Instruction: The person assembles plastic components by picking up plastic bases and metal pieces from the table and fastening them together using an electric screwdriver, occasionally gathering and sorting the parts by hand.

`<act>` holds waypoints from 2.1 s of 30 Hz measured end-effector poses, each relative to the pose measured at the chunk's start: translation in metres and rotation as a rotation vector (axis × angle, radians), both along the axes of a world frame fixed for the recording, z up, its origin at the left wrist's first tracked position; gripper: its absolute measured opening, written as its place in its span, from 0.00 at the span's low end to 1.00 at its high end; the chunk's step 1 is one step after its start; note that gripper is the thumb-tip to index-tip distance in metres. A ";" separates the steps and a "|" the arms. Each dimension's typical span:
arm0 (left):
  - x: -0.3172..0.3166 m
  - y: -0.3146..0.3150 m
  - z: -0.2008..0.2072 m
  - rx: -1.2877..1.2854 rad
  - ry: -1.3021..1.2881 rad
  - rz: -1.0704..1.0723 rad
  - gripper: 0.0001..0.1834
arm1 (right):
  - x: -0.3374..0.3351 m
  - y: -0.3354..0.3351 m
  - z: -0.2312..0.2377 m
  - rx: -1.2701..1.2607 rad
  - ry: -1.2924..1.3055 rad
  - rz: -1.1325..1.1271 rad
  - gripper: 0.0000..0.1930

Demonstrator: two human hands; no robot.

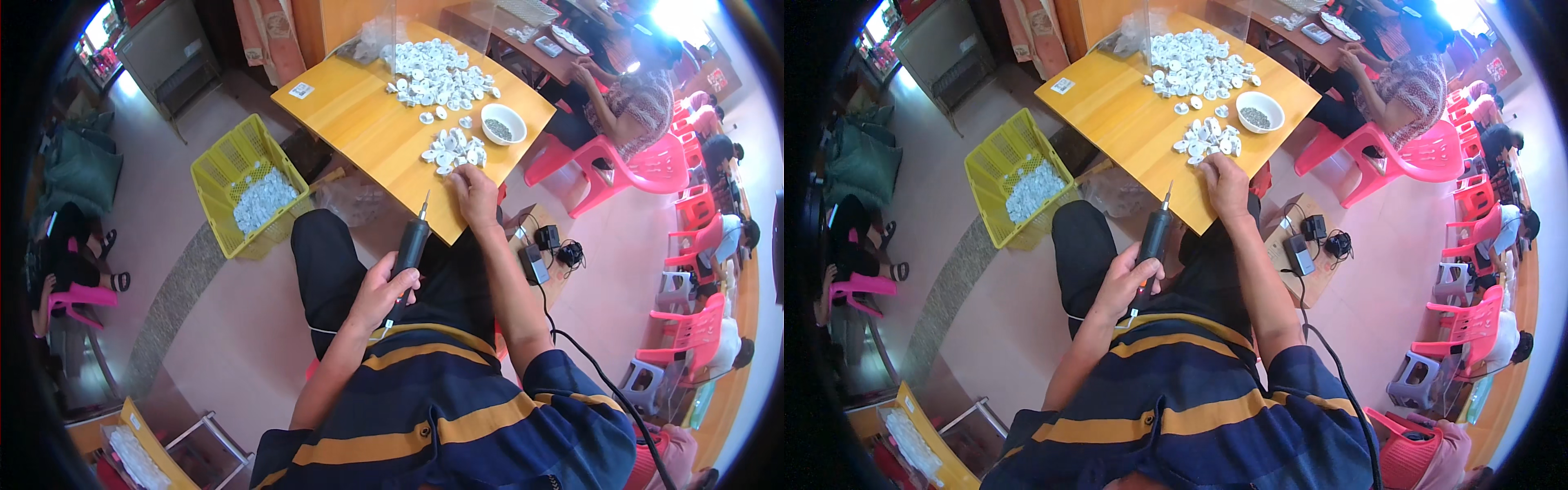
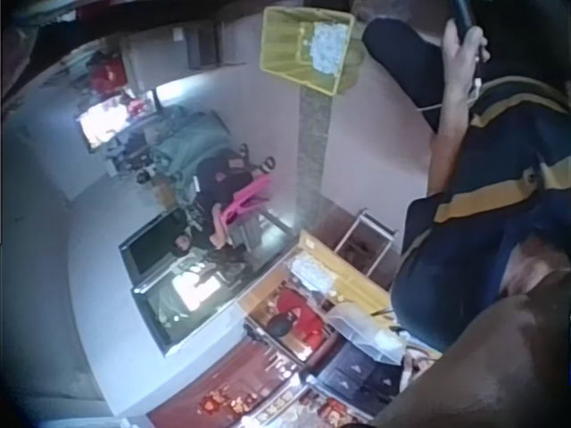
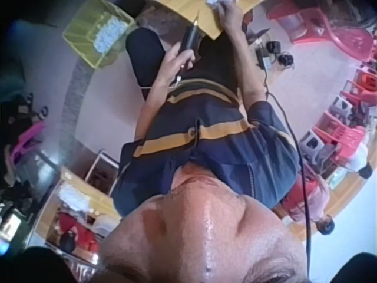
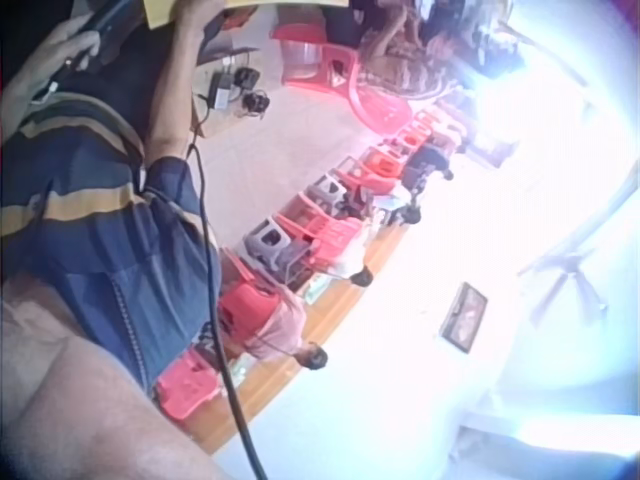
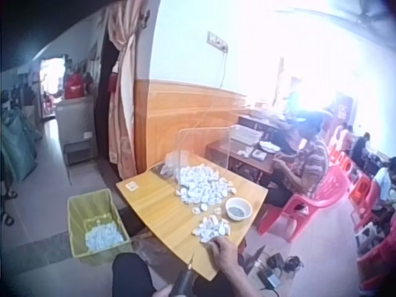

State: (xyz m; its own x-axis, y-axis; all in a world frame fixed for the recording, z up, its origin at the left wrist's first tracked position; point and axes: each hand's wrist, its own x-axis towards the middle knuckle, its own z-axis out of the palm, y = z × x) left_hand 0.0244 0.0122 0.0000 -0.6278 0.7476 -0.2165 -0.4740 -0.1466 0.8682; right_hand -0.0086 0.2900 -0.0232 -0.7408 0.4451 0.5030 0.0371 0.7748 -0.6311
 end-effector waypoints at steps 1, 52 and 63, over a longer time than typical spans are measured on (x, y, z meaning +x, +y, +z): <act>0.000 0.000 -0.001 0.001 -0.003 0.003 0.14 | 0.000 0.001 0.000 -0.001 -0.022 -0.003 0.07; 0.002 0.002 0.005 0.061 -0.011 -0.100 0.14 | 0.050 -0.040 0.004 -1.499 0.102 0.316 0.04; 0.003 0.005 -0.002 0.028 0.045 -0.122 0.15 | 0.051 -0.043 0.008 -1.544 0.078 0.333 0.06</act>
